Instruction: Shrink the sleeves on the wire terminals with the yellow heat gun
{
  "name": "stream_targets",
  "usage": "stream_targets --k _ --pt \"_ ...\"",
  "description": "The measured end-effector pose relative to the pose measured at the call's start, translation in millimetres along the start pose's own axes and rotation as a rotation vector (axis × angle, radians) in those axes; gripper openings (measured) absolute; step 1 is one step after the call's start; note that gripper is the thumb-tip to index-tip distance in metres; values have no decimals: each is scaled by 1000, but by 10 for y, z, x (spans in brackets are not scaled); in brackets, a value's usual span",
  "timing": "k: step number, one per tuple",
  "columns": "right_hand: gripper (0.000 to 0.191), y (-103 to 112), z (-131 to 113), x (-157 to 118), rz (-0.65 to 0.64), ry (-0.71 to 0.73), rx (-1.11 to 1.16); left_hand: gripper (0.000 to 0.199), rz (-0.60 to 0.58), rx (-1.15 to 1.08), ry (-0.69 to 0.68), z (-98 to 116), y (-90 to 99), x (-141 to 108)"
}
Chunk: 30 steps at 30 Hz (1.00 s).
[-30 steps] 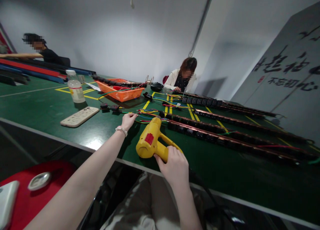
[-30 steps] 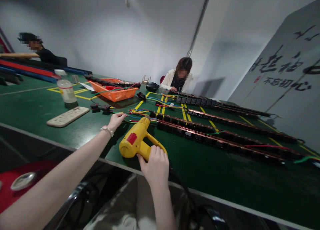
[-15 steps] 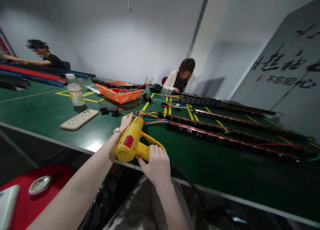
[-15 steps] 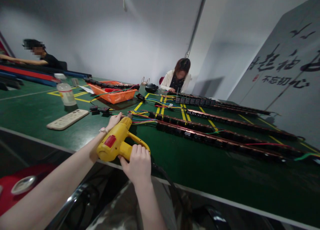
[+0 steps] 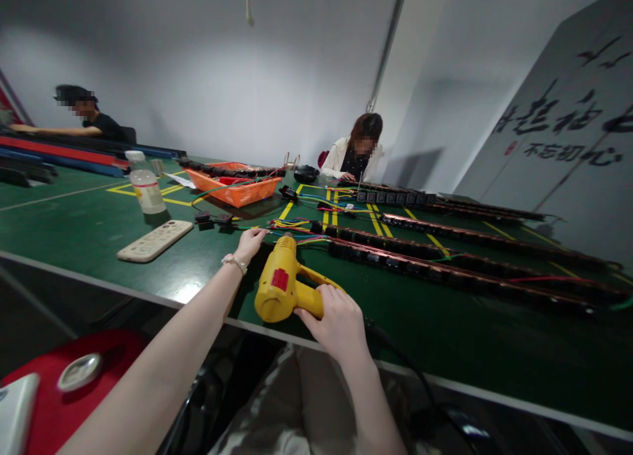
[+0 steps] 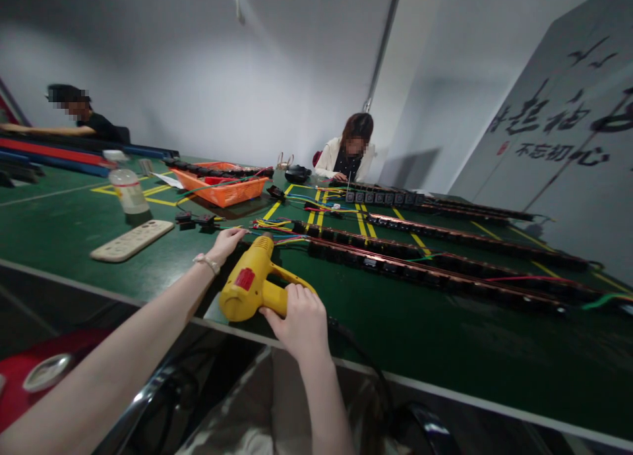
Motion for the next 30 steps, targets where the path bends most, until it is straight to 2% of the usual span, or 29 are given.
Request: stream_targets --k 8,12,15,19,23,30 --pt "37 180 402 -182 46 -45 -98 35 -27 -101 -15 21 -16 -5" --pt "39 217 481 -224 75 -43 -141 37 -25 -98 -6 12 -20 -10" --pt "44 208 483 -197 59 -68 -176 36 3 -17 -27 13 -4 -13" --pt "42 140 479 -127 -42 -144 -244 35 53 231 -78 74 14 -40" --pt "39 108 390 -84 -77 -171 -306 38 41 419 -75 119 -24 -77" --pt "38 22 101 -27 -33 -155 -255 36 5 435 -66 96 -65 -94"
Point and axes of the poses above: each hand's wrist, its own x-axis towards the middle knuckle, its own y-axis out of the back of the hand, z = x × y, the point moved 10 cm from there along x, towards the middle knuckle, and after that the axes turned 7 degrees about y, right-handed, at the moved point
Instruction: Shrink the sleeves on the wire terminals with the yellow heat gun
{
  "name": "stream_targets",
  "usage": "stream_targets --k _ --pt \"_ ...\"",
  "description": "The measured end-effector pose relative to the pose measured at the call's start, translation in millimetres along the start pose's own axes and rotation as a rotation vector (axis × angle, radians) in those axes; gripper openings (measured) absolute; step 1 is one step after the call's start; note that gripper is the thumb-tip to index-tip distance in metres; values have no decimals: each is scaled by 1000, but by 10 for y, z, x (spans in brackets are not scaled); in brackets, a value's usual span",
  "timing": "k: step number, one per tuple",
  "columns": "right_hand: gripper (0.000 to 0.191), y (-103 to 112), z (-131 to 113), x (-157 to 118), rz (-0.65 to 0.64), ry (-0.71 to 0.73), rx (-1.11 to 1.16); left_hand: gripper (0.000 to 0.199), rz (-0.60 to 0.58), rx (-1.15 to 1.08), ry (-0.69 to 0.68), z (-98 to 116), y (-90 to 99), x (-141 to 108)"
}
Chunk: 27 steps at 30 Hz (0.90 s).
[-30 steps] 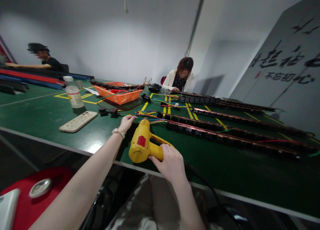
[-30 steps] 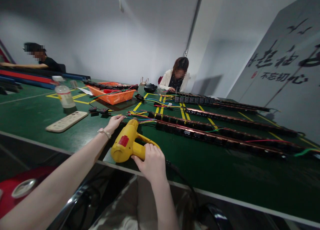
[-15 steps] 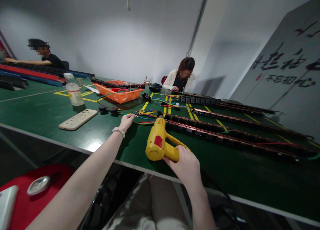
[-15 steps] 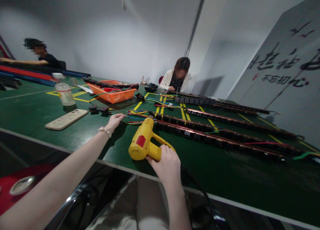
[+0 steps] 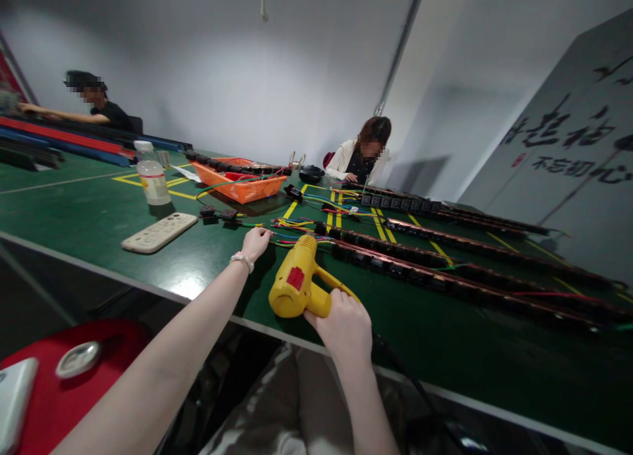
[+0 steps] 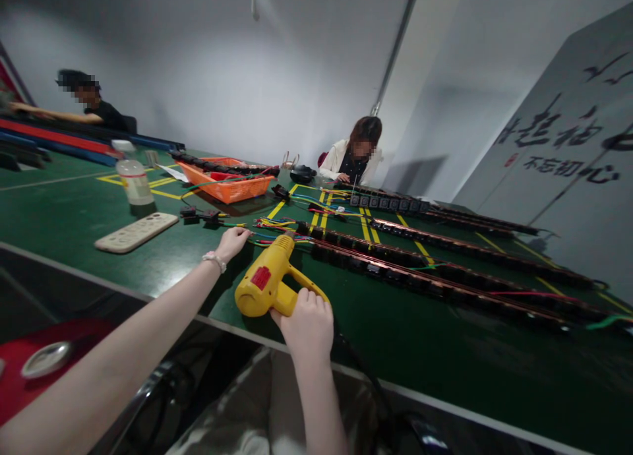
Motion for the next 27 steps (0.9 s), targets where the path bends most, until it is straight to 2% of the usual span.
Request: stream_targets --k 3,7,11,20,27 --pt "39 -32 -171 41 5 31 29 34 -14 -61 19 -38 -14 12" --pt "40 -78 -415 90 7 93 70 30 -20 -307 81 -110 2 61" --pt "40 -91 -548 102 13 124 103 37 -3 -379 94 -128 34 114" --pt "42 -64 -446 114 32 110 170 36 13 -478 106 -188 13 136" --pt "40 -37 -169 95 49 84 154 37 31 -557 120 -303 -56 195"
Point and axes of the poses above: each hand's wrist, its own x-axis towards the middle knuckle, its own y-axis out of the back of the hand, z = x × y, the point moved 10 cm from there along x, towards the middle knuckle, and after that the axes turned 7 degrees about y, right-handed, at the moved point
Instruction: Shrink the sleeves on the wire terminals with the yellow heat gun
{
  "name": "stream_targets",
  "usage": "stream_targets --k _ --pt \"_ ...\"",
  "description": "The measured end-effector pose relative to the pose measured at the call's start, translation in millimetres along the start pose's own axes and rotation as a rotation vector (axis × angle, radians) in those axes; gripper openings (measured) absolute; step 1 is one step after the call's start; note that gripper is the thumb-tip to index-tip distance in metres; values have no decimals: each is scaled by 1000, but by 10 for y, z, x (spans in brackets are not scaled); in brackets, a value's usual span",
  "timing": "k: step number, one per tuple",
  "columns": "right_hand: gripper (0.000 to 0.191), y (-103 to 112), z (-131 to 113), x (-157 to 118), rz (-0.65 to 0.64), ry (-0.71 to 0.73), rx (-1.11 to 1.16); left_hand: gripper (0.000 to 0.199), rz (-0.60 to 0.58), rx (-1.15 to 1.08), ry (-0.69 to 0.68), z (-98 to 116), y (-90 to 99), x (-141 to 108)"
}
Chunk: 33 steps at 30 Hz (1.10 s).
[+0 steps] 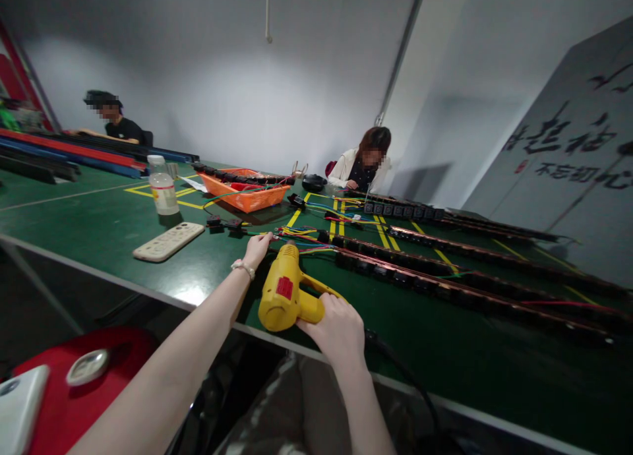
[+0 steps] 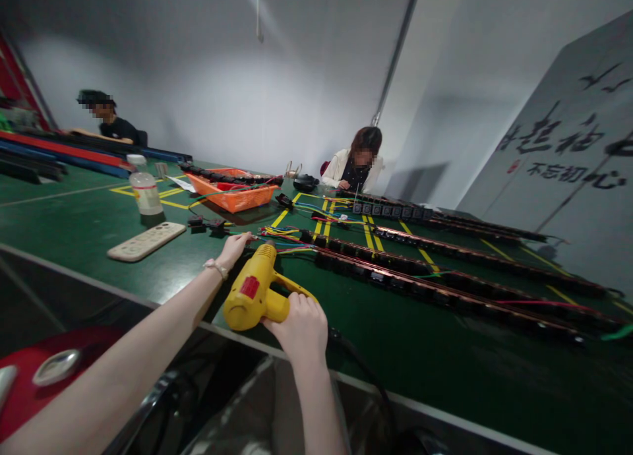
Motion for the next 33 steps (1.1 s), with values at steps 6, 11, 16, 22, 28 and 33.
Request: stream_targets --k 6,11,16,22,28,33 --pt "40 68 285 -86 8 -39 -63 41 -3 -46 5 -51 14 42" --pt "39 148 481 -172 5 -67 -131 44 -8 -8 -2 -6 13 5" --pt "38 192 559 -233 14 -51 -152 45 -3 67 -21 83 29 -68" --pt "39 207 571 -245 26 -42 -144 44 -12 185 -70 172 -3 -125" --pt "35 247 628 -312 -16 -24 -99 40 17 384 -114 253 -35 -145" --pt "34 336 744 -411 -28 0 -37 38 -4 520 -130 228 -105 -123"
Point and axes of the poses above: each hand's wrist, its own x-axis towards the middle knuckle, its own y-axis out of the back of the hand, z = x × y, the point moved 10 cm from there along x, towards the middle knuckle, and after that the axes turned 7 degrees about y, right-handed, at the moved point
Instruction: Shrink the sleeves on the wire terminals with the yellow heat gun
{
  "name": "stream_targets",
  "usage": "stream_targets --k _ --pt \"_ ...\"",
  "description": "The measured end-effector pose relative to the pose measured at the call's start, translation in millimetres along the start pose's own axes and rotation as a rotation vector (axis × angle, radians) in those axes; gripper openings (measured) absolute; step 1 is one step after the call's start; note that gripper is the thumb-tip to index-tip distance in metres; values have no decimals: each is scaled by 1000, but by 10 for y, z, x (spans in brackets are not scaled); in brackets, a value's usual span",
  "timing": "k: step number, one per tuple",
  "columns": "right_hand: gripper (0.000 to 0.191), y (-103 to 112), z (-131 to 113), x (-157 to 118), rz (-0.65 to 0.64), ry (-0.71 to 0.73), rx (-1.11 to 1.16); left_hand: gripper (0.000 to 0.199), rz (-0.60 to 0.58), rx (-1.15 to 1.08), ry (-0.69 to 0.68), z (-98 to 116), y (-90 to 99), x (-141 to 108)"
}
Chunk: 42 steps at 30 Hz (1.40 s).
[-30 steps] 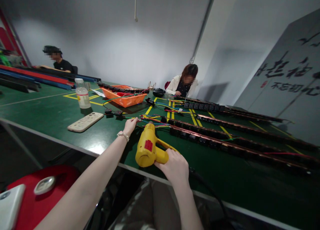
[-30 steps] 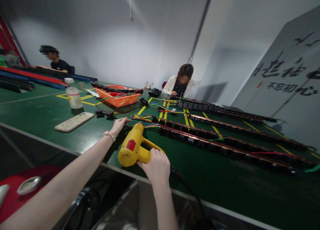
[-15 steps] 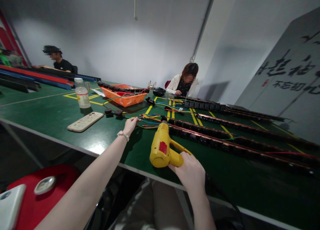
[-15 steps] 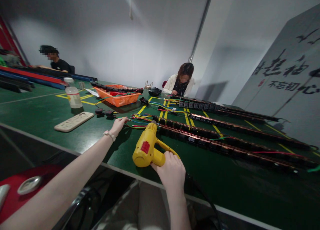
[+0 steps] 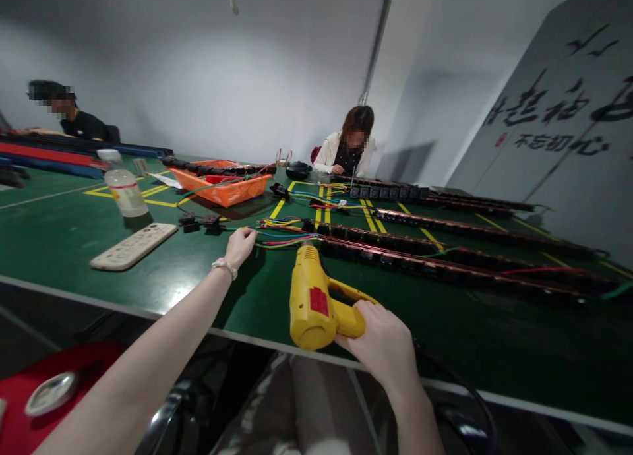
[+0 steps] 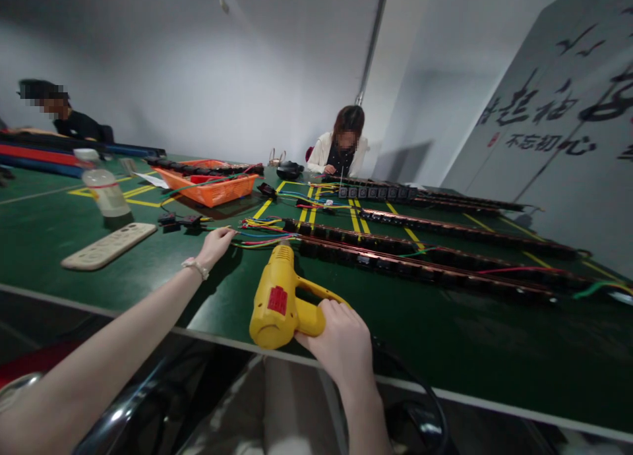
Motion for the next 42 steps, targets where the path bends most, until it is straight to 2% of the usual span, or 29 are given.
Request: stream_targets --k 5,9,11,14,18,20,23,27,32,37,42 --pt "32 67 220 -142 -65 -41 -15 38 -24 56 -24 -35 -68 57" --pt "35 92 466 -240 -114 -116 -49 38 7 119 -135 33 1 77" --pt "34 73 585 -277 -154 -161 -55 38 66 152 -196 58 131 85" --pt "31 66 717 -336 -208 -217 -61 37 196 256 -221 1 437 119" --pt "28 105 857 -470 -266 -290 -41 40 357 421 -113 -256 890 238" --pt "29 133 933 -541 -279 -322 -27 42 371 475 -81 -372 1002 312" --pt "30 161 1056 -601 -283 -366 -21 44 288 534 -100 -459 953 408" --pt "27 174 1201 -577 -282 -451 -16 41 173 578 -182 -417 768 416" --pt "30 127 1243 -476 -343 -494 -14 32 191 594 -237 -313 750 339" --pt "42 126 1214 -330 -301 -492 -52 42 198 596 -223 -253 750 285" --pt "45 58 1161 -149 -303 -474 -97 41 196 676 -209 -178 728 205"
Point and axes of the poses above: each hand's wrist, its own x-axis towards the middle knuckle, its own y-axis out of the back of the hand, z = x × y, the point moved 10 cm from there along x, towards the middle knuckle, and after that the axes turned 7 degrees about y, right-handed, at the moved point
